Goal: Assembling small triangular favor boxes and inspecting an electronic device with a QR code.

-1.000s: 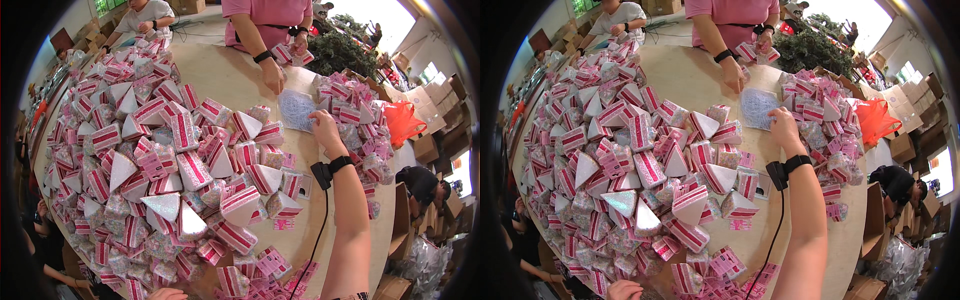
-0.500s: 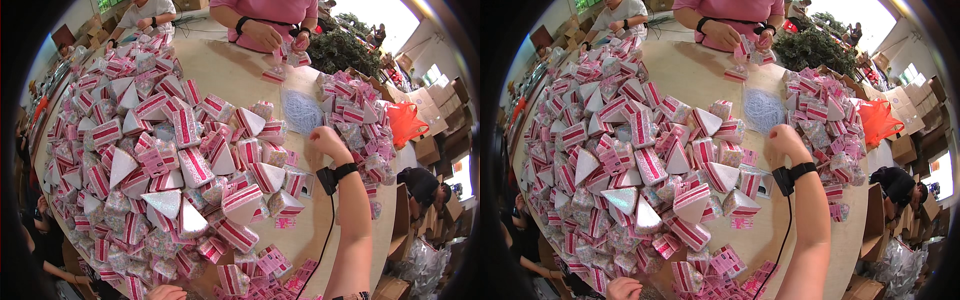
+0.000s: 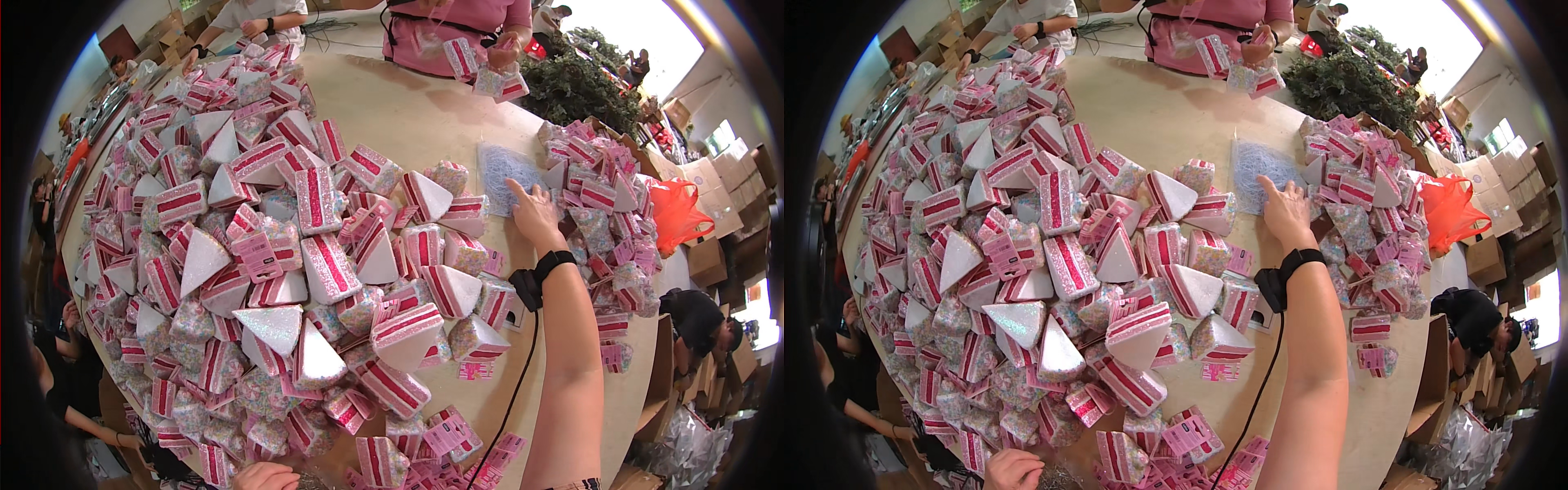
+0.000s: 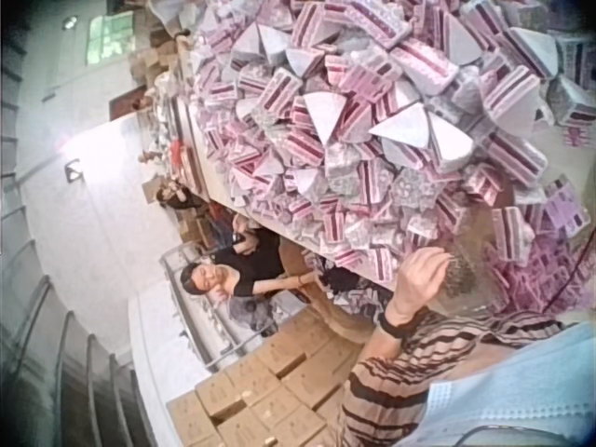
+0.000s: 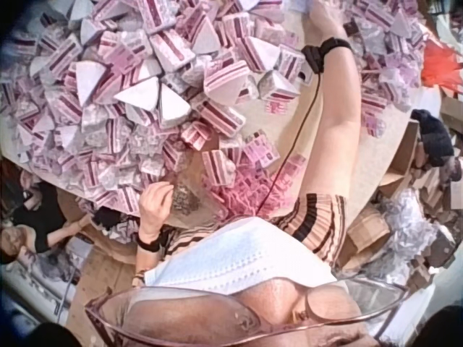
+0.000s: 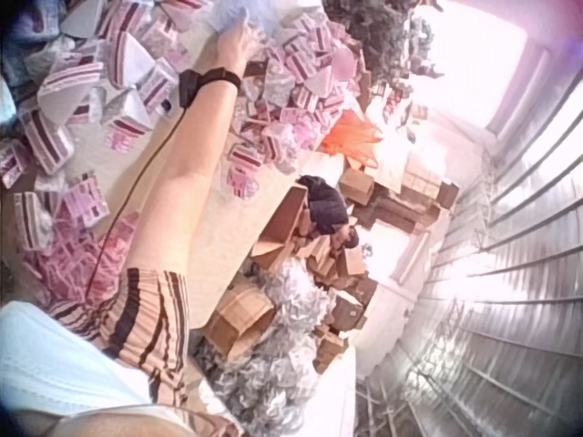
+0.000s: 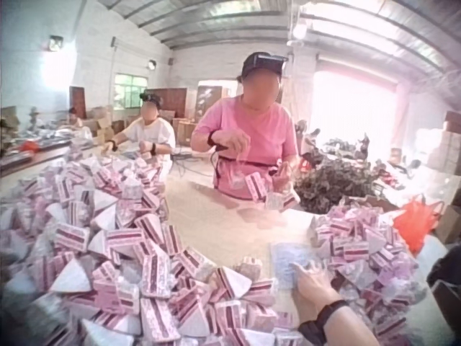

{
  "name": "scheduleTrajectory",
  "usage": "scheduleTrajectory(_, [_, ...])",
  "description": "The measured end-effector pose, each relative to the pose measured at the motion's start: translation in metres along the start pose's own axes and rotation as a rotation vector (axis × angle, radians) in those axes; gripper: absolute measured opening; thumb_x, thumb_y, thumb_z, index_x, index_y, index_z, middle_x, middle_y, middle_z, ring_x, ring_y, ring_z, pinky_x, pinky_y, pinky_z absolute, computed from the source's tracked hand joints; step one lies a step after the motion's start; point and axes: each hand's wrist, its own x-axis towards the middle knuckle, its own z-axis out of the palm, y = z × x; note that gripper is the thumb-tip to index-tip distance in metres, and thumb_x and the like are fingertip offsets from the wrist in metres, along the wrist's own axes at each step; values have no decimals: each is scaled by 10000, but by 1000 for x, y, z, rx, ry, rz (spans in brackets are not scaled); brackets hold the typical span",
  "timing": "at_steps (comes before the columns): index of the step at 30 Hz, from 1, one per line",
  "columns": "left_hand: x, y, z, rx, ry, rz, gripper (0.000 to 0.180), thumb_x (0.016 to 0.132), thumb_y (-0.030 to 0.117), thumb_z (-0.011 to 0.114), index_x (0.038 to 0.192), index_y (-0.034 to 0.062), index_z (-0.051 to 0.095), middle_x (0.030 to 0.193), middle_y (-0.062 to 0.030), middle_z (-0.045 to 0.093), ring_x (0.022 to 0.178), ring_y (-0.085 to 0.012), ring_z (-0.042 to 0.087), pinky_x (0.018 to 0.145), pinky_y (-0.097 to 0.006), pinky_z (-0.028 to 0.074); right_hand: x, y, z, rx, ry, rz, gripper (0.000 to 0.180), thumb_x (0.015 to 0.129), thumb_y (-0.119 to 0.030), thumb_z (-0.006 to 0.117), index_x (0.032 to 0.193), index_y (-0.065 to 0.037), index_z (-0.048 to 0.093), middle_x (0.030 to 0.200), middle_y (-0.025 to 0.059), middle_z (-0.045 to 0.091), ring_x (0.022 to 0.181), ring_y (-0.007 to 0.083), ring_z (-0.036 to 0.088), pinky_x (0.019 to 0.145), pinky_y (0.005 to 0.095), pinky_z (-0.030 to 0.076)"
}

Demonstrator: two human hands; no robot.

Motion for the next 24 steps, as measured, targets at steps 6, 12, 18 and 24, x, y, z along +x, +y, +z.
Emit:
scheduleTrajectory(6, [3, -3, 4, -20, 3, -6, 128, 759, -15, 677, 884, -10, 653, 889, -157, 652, 821, -333, 631, 727, -399, 514, 14, 24, 27, 42, 106, 46, 481, 854, -86, 505, 1334, -114, 493, 1260, 163, 548, 1175, 355, 502, 976, 459, 424])
scheduleTrajectory(12, [6, -3, 4, -24, -11, -2, 122, 763, -12, 675, 882, -9, 654, 885, -157, 651, 819, -331, 633, 725, -398, 516, 26, 50, 6, 461, 349, -134, 503, 782, 22, 468, 1282, 3, 526, 1287, 176, 534, 1205, 355, 500, 1026, 384, 393])
scheduleTrajectory(18, [4, -1, 3, -33, 2, 0, 117, 763, -8, 677, 877, -10, 654, 884, -157, 649, 821, -331, 632, 724, -396, 515, 20, 28, -36, 1229, 197, 0, 529, 808, 73, 438, 1334, 38, 490, 1283, 109, 555, 1127, 202, 553, 917, 291, 459])
scheduleTrajectory(24, [0, 1, 0, -35, 12, 11, 122, 759, -9, 677, 879, -11, 655, 885, -156, 648, 819, -332, 629, 721, -396, 512, 20, 27, -59, 1239, 309, -43, 517, 849, 70, 476, 1364, 19, 471, 1248, 79, 556, 1054, 143, 563, 840, 258, 490])
